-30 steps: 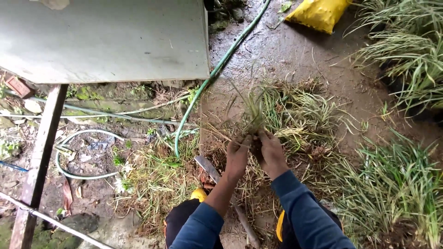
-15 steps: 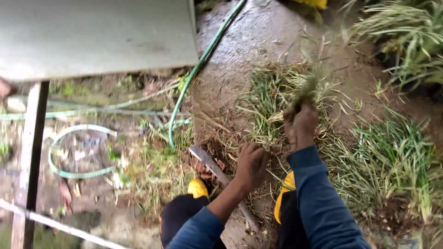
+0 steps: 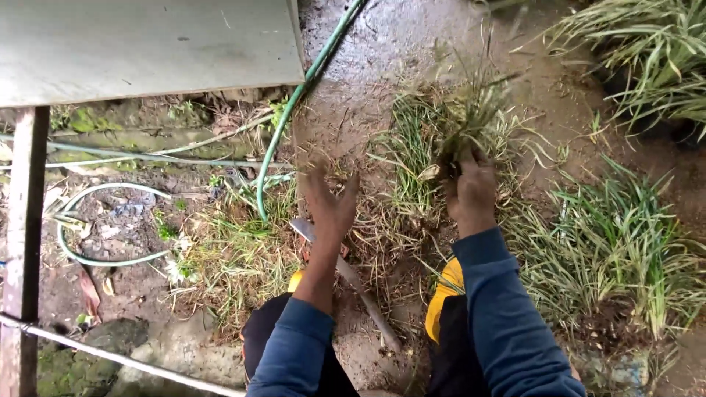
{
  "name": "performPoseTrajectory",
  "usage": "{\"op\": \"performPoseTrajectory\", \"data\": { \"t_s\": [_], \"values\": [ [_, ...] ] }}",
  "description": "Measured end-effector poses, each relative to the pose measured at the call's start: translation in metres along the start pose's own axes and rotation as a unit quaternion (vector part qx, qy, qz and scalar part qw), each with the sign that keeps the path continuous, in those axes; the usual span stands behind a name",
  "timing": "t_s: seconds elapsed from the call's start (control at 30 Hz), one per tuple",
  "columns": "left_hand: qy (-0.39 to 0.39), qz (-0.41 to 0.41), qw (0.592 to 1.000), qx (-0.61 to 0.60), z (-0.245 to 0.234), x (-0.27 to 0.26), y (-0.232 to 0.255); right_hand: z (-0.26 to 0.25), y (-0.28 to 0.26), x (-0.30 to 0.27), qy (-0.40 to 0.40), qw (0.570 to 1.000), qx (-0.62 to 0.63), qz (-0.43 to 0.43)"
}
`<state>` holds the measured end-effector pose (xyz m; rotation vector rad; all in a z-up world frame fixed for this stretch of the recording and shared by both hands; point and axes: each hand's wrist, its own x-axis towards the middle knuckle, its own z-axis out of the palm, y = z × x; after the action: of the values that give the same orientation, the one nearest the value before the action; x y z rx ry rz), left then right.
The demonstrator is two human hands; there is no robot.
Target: The person is dividing large clumps of plants into smaller individual plants using a machete and cleaning the soil from the roots by hand.
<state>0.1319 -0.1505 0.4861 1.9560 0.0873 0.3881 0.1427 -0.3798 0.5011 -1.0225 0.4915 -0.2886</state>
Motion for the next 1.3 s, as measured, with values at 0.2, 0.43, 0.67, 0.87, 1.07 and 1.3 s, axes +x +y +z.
{"op": "performPoseTrajectory", "data": {
  "t_s": [0.2, 0.43, 0.67, 0.87, 1.07, 1.3],
  "values": [
    [-0.028, 0.061, 0.994, -0.081, 0.040, -0.014, -0.024, 0.015, 0.032, -0.017, -0.112, 0.990, -0.078, -0.015],
    [-0.025, 0.031, 0.975, -0.216, 0.041, -0.020, -0.014, 0.027, 0.041, -0.041, -0.160, 0.968, -0.186, -0.050],
    [-0.025, -0.126, 0.893, -0.431, 0.032, -0.017, 0.000, 0.041, 0.046, -0.054, -0.201, 0.950, -0.204, -0.126],
    [-0.033, -0.091, 0.926, -0.366, 0.033, -0.016, -0.008, 0.032, 0.057, -0.043, -0.174, 0.974, -0.142, -0.023],
    [-0.095, 0.139, 0.961, -0.221, 0.041, -0.023, -0.013, 0.025, 0.045, -0.030, -0.109, 0.991, -0.041, 0.064],
    [-0.176, 0.203, 0.941, -0.206, 0.027, -0.024, 0.002, 0.013, 0.028, -0.010, -0.004, 0.998, 0.047, 0.041]
  ]
}}
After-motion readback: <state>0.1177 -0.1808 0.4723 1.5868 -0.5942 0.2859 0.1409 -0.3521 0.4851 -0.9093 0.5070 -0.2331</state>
